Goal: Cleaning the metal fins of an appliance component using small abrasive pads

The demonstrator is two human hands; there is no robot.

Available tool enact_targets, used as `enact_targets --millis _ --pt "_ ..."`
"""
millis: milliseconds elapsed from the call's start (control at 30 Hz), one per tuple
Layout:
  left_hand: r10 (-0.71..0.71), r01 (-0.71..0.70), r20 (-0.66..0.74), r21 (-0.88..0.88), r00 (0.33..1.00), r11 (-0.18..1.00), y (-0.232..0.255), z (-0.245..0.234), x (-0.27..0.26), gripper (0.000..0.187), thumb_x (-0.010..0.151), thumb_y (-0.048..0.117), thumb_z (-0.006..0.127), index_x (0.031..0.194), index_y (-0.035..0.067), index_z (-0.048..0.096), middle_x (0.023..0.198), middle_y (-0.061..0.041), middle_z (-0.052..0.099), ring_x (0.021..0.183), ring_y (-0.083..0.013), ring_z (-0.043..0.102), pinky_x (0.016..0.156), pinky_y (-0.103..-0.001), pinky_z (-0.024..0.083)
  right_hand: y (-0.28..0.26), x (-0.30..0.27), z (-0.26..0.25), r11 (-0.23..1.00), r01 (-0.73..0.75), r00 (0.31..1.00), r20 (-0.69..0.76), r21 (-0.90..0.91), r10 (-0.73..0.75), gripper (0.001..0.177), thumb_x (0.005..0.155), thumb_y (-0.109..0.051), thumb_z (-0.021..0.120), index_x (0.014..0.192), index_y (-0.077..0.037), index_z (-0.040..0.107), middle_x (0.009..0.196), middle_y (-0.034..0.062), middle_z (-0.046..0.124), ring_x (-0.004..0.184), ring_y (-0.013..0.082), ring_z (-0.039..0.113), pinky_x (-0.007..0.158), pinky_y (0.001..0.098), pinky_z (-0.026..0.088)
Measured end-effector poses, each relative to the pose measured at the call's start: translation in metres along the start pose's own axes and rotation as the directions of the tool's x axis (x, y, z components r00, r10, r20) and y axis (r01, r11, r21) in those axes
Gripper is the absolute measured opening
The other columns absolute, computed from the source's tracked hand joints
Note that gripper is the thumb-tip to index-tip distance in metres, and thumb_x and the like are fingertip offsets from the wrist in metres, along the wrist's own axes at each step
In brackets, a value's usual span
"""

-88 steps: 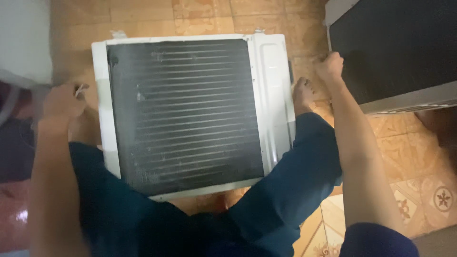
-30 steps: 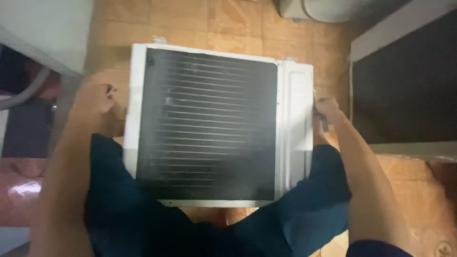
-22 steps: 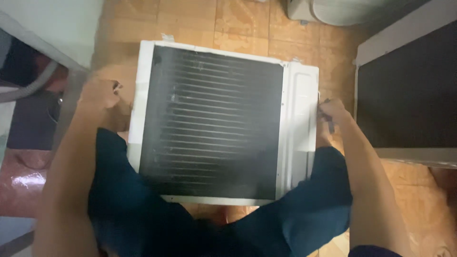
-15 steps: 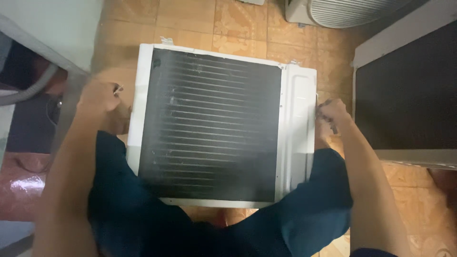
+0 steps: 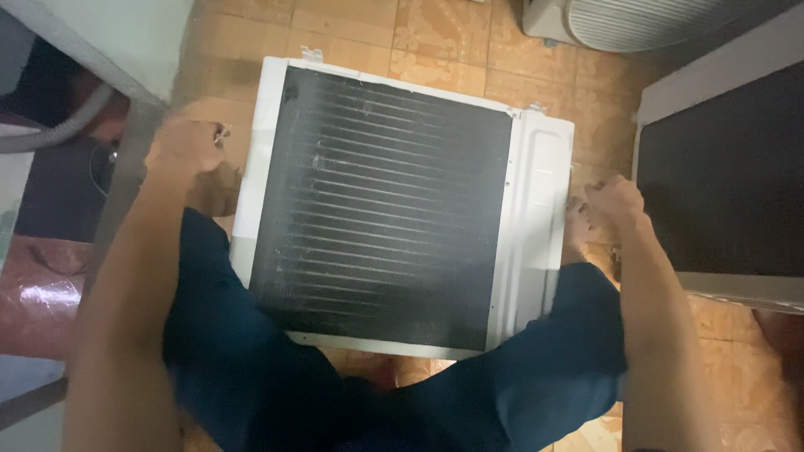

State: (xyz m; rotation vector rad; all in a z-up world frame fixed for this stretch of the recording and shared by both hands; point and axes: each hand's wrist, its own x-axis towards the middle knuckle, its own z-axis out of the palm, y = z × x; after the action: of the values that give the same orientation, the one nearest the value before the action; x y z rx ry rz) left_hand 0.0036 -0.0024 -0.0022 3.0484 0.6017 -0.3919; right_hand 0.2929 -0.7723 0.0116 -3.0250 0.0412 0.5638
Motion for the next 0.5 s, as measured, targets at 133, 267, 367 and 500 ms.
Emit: enact_targets --millis 133,267,367,500 --pt "-0.042 0.044 0.071 -0.024 0.997 0.999 0.012 -0.012 -0.003 0.041 0.089 0.024 0.067 0.129 0.023 0.075 0.118 -0.014 0.075 0.098 -0.0376 0.072 0.081 -0.048 0.059 -0.021 -0.031 -0.024 0.992 -0.087 0.991 0.089 -0.088 0.095 0.045 0.090 -0.035 0.073 0.119 0.000 0.077 0.111 0.0251 0.075 0.096 0.0413 0.072 0.083 0.0473 0.058" --pt "-0.131 0.121 0.220 0.059 0.967 0.991 0.047 -0.065 -0.021 0.043 0.102 0.024 0.060 0.145 0.025 0.064 0.136 -0.011 0.069 0.117 -0.0312 0.065 0.094 -0.049 0.055 -0.002 -0.007 -0.007 0.993 -0.067 0.991 0.113 -0.094 0.078 0.049 0.094 -0.037 0.074 0.123 0.002 0.074 0.109 0.0251 0.076 0.092 0.0363 0.074 0.080 0.0435 0.058" --pt "-0.007 0.005 0.079 0.020 0.997 1.000 0.021 -0.028 -0.005 0.047 0.093 0.029 0.065 0.140 0.024 0.069 0.124 -0.017 0.073 0.103 -0.0396 0.071 0.084 -0.052 0.059 -0.005 -0.013 -0.010 0.993 -0.027 0.993 0.114 -0.117 0.041 0.042 0.089 -0.033 0.070 0.121 -0.006 0.078 0.113 0.0224 0.076 0.096 0.0399 0.072 0.085 0.0468 0.058" --pt "-0.024 0.028 0.080 -0.047 0.996 0.999 0.021 -0.030 -0.007 0.042 0.091 0.023 0.065 0.132 0.024 0.073 0.117 -0.016 0.075 0.098 -0.0402 0.071 0.079 -0.052 0.059 -0.026 -0.038 -0.028 0.997 -0.038 0.989 0.137 -0.064 0.047 0.043 0.087 -0.031 0.074 0.120 -0.003 0.077 0.120 0.0213 0.073 0.109 0.0391 0.068 0.093 0.0472 0.055"
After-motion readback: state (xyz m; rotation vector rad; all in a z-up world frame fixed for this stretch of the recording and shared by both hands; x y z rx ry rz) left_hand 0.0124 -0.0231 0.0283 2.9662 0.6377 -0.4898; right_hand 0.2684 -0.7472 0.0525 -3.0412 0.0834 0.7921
